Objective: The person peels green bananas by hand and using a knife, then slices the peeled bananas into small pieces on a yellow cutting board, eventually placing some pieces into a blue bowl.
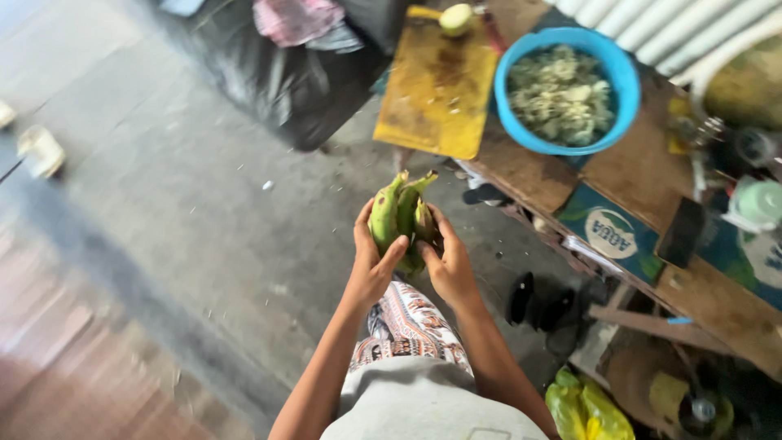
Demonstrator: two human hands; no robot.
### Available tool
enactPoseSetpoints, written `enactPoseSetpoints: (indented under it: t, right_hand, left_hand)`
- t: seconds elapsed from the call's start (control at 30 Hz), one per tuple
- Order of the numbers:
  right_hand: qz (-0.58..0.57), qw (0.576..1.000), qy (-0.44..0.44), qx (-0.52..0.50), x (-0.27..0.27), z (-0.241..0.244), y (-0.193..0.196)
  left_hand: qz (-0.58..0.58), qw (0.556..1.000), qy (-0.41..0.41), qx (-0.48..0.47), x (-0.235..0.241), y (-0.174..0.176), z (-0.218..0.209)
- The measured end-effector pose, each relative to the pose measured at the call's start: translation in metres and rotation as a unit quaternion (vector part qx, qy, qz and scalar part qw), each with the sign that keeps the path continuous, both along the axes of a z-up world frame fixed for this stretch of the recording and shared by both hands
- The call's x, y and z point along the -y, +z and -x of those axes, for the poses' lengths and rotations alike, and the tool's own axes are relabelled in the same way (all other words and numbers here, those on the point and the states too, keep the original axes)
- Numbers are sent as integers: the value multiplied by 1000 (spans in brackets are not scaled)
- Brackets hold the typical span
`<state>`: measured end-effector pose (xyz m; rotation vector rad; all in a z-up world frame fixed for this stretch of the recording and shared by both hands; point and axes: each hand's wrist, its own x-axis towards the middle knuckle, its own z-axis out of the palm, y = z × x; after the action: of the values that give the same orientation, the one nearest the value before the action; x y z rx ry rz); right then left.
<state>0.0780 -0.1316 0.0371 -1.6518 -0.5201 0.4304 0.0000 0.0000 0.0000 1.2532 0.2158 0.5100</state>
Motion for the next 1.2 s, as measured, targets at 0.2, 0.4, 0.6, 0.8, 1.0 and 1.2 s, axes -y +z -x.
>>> enactPoseSetpoints:
  t: [0.2,0.4,0.6,0.8,1.0,1.2]
  right_hand:
    - [81,990,-104,51,-25,-129,-82]
    - [101,989,-100,53,-81,-265,-108]
    - [230,949,-198,85,-101,-372,-134]
    - [315,872,-274,256,-125,-411,-188]
    - [292,877,-379,51,-139,-404,-211]
    - [344,768,-539,48,-147,-387,-230]
  left_hand:
    - [-162,986,-21,-25,-38,-83,-148]
    - [-170,983,-53,-48,-94,-111,-279]
    - [-332,916,-164,-154,-121,-158,-407]
    - [-639,691,-299,-159,-122,-190,-472]
    - [-498,698,-493,-148,-161,-158,-511]
    - [-351,849,-394,-9,-225,-155,-562]
